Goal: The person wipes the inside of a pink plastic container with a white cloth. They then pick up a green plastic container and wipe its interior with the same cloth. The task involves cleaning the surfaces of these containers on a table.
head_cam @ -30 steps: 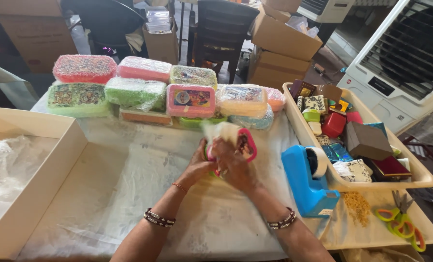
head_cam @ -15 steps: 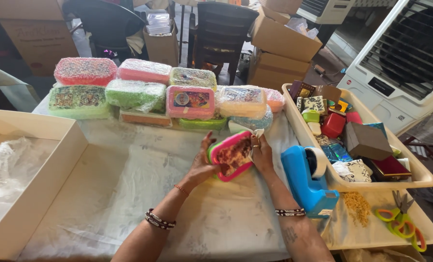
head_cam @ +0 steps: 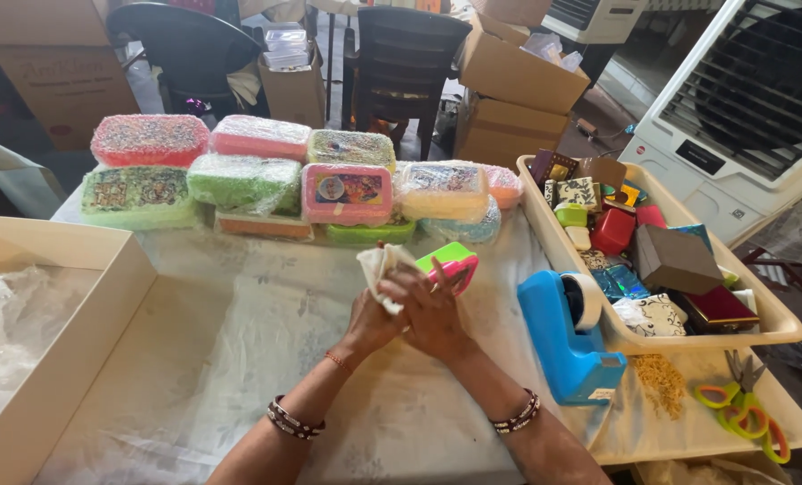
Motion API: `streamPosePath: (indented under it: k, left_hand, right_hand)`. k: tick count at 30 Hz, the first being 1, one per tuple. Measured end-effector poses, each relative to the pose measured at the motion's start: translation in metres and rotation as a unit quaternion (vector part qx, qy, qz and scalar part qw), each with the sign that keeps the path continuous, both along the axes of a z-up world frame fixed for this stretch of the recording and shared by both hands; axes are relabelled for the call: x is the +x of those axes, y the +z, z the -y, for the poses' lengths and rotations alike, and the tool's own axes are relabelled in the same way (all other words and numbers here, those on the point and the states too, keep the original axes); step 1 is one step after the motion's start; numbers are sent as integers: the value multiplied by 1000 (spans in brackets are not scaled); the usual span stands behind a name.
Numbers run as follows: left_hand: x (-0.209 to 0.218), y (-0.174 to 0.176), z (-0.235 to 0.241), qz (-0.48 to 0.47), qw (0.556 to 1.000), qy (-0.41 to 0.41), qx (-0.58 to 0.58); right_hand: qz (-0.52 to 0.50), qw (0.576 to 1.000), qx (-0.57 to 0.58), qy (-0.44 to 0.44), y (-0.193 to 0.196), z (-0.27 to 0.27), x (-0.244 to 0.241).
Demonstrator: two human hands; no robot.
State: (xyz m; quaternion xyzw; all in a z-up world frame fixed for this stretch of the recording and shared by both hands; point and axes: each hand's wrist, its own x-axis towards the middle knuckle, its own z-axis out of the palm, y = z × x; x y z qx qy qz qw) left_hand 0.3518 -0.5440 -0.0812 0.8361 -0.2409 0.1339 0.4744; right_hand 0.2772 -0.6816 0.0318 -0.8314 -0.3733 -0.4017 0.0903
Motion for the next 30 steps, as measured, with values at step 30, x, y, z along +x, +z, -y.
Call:
streamPosePath:
  k: [30]
  left_hand:
    - [-33,67,-2,-82,991,-43,-92]
  right_hand:
    - [34,982,114,-145,-17,67,39]
